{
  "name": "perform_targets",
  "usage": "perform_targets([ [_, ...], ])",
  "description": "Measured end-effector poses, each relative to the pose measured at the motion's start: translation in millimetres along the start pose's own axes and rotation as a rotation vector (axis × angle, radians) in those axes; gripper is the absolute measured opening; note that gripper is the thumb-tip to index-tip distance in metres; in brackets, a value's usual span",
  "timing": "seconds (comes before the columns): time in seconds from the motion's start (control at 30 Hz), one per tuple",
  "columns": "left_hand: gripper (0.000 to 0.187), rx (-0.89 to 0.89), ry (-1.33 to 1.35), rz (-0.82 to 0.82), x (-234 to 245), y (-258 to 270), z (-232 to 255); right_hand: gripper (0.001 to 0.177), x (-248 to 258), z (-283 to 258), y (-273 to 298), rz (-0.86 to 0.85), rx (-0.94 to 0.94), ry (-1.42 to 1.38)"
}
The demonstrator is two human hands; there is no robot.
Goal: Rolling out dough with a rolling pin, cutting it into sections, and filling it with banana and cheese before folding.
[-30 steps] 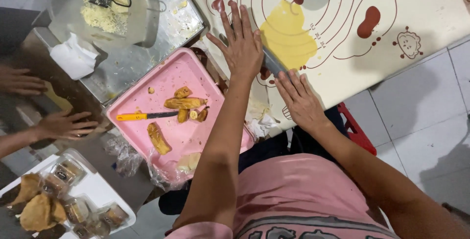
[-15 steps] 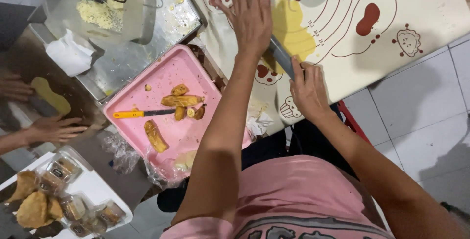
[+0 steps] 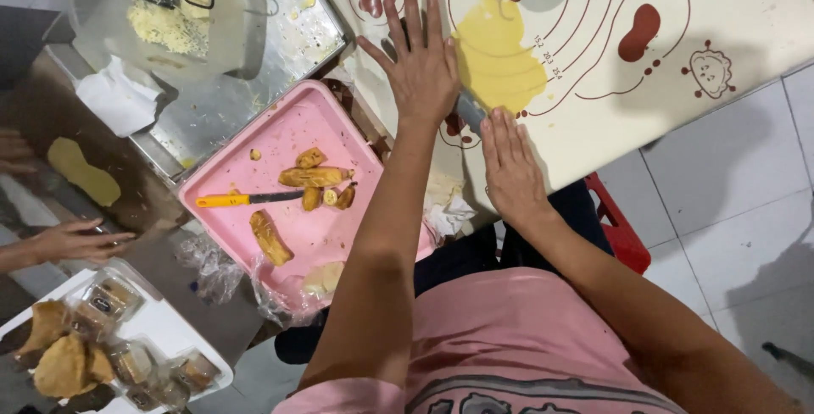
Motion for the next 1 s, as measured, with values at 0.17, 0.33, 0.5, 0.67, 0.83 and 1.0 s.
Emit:
perform_targets([
  [0.17, 0.07, -0.012, -0.005, -0.004, -3.6, 7.3, -11.1, 0.069, 1.2, -9.0, 4.5, -0.003, 0.065, -0.038],
  [0.33, 0.068, -0.024, 0.02, 0.014, -6.3, 15.9, -21.8, 0.067, 6.0, -16.4, 8.5, 0.005, 0.104, -0.054],
  [0.5, 0.067, -0.052, 0.024, 0.044, -19.1, 17.7, -32.1, 0.068, -3.8, -8.4, 13.7, 0.036, 0.106, 0.082],
  [0.67, 0.061, -0.013, 0.255, 0.289, -23.7, 13.1, -42.3, 0.068, 36.9, -5.5, 1.8, 0.211, 0.082, -0.142],
  [0.83, 0.054, 0.031, 0.435, 0.501, -12.9, -6.9, -40.6, 0.077, 29.2, 22.4, 3.1, 0.155, 0.054, -0.234],
  [1.0, 0.058, 0.111, 0.121, 0.186, -11.3, -37.9, -0.7, 0.071, 37.4, 31.8, -2.4, 0.189, 0.038, -0.011],
])
Point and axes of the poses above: each hand's wrist, its own y-axis away from the middle knuckle, its own x-axis out of the back of the hand, z = x × y, the point moved 8 cm from there along -y, towards the middle knuckle, and after that the axes turned 2 degrees about -x, right-handed, at the moved point
